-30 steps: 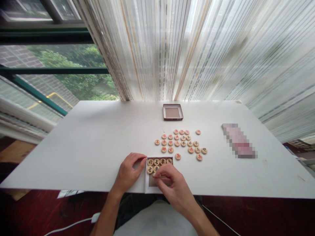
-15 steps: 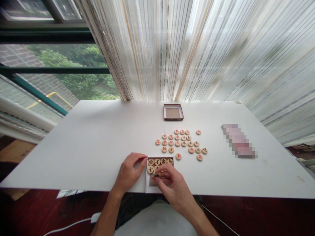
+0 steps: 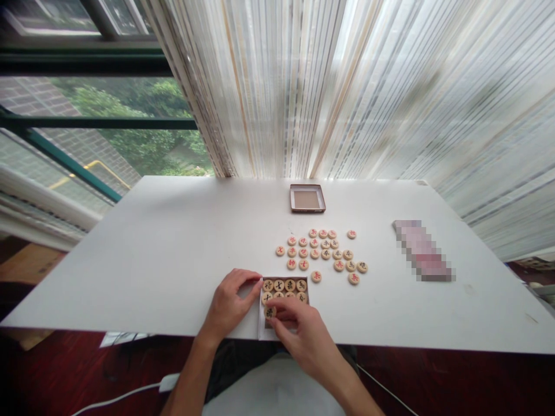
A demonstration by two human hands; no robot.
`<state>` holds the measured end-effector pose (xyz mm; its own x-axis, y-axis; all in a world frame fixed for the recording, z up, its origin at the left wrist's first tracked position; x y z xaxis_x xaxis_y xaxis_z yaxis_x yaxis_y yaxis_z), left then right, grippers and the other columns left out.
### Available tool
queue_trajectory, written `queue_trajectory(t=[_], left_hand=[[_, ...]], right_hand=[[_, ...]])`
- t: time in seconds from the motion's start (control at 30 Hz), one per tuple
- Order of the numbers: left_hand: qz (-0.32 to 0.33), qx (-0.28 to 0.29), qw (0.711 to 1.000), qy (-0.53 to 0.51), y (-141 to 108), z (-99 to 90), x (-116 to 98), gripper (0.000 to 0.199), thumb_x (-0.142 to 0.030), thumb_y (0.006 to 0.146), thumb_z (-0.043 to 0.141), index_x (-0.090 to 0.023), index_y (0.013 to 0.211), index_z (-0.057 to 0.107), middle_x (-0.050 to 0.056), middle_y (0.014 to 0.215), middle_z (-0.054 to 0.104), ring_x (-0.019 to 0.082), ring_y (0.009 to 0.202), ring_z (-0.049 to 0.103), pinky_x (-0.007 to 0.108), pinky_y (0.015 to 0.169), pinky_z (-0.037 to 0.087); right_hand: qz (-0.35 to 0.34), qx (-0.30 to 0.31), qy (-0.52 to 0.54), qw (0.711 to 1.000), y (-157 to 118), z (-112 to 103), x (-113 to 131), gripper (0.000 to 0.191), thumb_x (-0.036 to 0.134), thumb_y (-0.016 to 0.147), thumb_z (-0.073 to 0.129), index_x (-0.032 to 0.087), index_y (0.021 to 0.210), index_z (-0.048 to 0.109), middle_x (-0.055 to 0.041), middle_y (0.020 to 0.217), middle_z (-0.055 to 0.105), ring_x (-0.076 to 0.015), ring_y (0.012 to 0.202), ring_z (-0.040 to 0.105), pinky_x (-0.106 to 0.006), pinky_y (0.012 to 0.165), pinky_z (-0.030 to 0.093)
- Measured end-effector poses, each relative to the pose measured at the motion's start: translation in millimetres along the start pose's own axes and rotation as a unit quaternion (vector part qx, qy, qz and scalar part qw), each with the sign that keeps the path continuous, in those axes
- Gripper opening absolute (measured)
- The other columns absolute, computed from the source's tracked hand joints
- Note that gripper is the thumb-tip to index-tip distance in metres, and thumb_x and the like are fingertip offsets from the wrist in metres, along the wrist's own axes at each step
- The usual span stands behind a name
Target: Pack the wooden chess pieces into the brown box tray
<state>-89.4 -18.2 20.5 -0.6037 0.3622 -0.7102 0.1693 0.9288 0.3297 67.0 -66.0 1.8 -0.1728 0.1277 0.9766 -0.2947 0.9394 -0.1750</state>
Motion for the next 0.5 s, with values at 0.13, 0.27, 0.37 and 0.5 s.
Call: queue_trajectory(t=[0.13, 0.27, 0.37, 0.5], left_hand=[[-0.001, -0.001, 1.0, -0.001, -0.4, 0.1, -0.4, 0.006, -0.027, 0.092, 0.065, -0.023, 0.096, 0.069, 0.004, 0.094, 0.071, 0.022, 0.09, 0.064, 0.037, 0.084, 0.052], [0.001, -0.005, 1.0, 0.0, 0.0, -0.1, -0.7, 0.007, -0.026, 0.092, 0.065, -0.023, 0.096, 0.069, 0.004, 0.093, 0.071, 0.022, 0.09, 0.064, 0.037, 0.084, 0.053], [0.002, -0.004, 1.0, 0.003, 0.4, -0.2, -0.7, 0.007, -0.026, 0.091, 0.065, -0.023, 0.096, 0.069, 0.004, 0.093, 0.071, 0.022, 0.089, 0.065, 0.037, 0.083, 0.053], [0.001, -0.002, 1.0, 0.005, 0.7, -0.4, -0.5, 0.007, -0.026, 0.091, 0.065, -0.023, 0.096, 0.069, 0.005, 0.093, 0.071, 0.021, 0.089, 0.065, 0.037, 0.084, 0.053]], right_hand=[[-0.026, 0.01, -0.028, 0.999, 0.4, 2.4, 5.5, 0.016, 0.03, 0.094, 0.061, 0.025, 0.102, 0.073, -0.0041, 0.101, 0.072, -0.0186, 0.091, 0.072, -0.029, 0.082, 0.059], [-0.046, 0.021, -0.041, 0.998, 0.3, 4.4, 10.1, 0.018, 0.031, 0.096, 0.058, 0.025, 0.098, 0.074, -0.0053, 0.102, 0.067, -0.0181, 0.088, 0.07, -0.028, 0.078, 0.059], [-0.037, 0.013, -0.061, 0.997, 0.8, 4.6, 8.7, 0.015, 0.029, 0.094, 0.06, 0.025, 0.098, 0.073, -0.0047, 0.097, 0.068, -0.0181, 0.084, 0.069, -0.028, 0.076, 0.058], [-0.017, -0.004, -0.081, 0.997, 2.5, 5.9, 4.1, 0.009, 0.027, 0.091, 0.064, 0.024, 0.095, 0.071, -0.0023, 0.085, 0.071, -0.018, 0.078, 0.068, -0.027, 0.07, 0.056]])
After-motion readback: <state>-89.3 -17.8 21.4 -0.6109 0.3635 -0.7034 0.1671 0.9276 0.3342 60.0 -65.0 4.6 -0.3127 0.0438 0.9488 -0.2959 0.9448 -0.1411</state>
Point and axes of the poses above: each hand's wrist, its own y-axis towards the middle knuckle, its own z-axis out of the palm, x = y × z, the point moved 9 cm from there along y, towards the middle knuckle
